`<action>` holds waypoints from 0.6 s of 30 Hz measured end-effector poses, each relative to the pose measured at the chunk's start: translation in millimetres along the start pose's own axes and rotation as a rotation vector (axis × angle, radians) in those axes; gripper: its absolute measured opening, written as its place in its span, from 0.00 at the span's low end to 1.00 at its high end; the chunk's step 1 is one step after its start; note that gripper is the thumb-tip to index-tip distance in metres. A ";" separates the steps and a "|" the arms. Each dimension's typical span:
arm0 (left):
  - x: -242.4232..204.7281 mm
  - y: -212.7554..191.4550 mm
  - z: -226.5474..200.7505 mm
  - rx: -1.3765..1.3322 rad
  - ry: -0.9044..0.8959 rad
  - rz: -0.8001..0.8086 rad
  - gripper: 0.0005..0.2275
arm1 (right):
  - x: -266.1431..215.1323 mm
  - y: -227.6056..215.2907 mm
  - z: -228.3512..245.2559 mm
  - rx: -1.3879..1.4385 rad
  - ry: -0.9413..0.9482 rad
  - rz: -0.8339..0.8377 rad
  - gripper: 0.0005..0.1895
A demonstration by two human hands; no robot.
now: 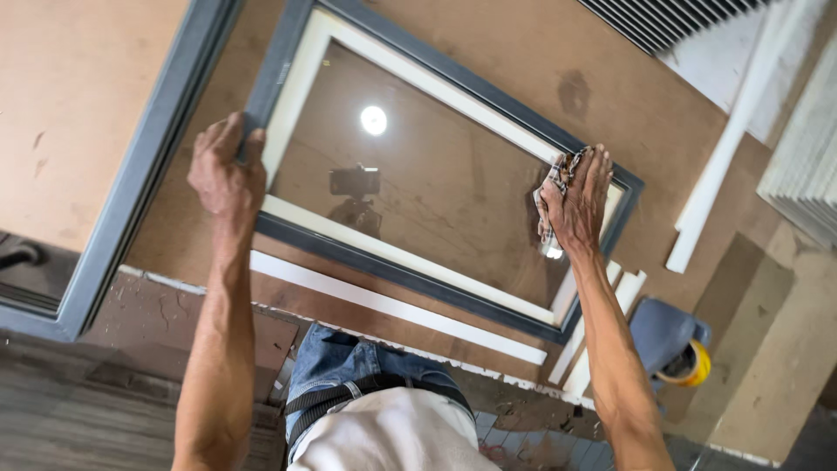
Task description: The person assembles a window frame by placing white plastic strips into the grooves of a grey frame. They use a utility knife to trim the strips and a cloth to wipe the glass pane. The person repeatedly adjusts and secures the strips along the frame edges.
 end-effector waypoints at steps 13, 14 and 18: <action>6.5 -23.7 -10.8 -0.185 -0.277 0.307 0.33 | 203.1 103.2 323.2 -0.097 -0.378 0.263 0.43; 9.3 -19.6 -8.4 -0.199 -0.271 0.330 0.36 | 192.9 106.5 339.6 -0.114 -0.415 0.194 0.44; 13.5 -21.4 -5.8 -0.392 -0.318 0.393 0.43 | 126.8 129.9 390.6 -0.102 -0.428 0.067 0.40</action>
Point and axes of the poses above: each hand's wrist, its own x-axis towards the middle knuckle, its own y-axis out of the palm, z = x × y, the point moved 1 cm from there along x, towards the middle knuckle, and after that the axes turned 8 degrees about -y, right-handed, at the moved point
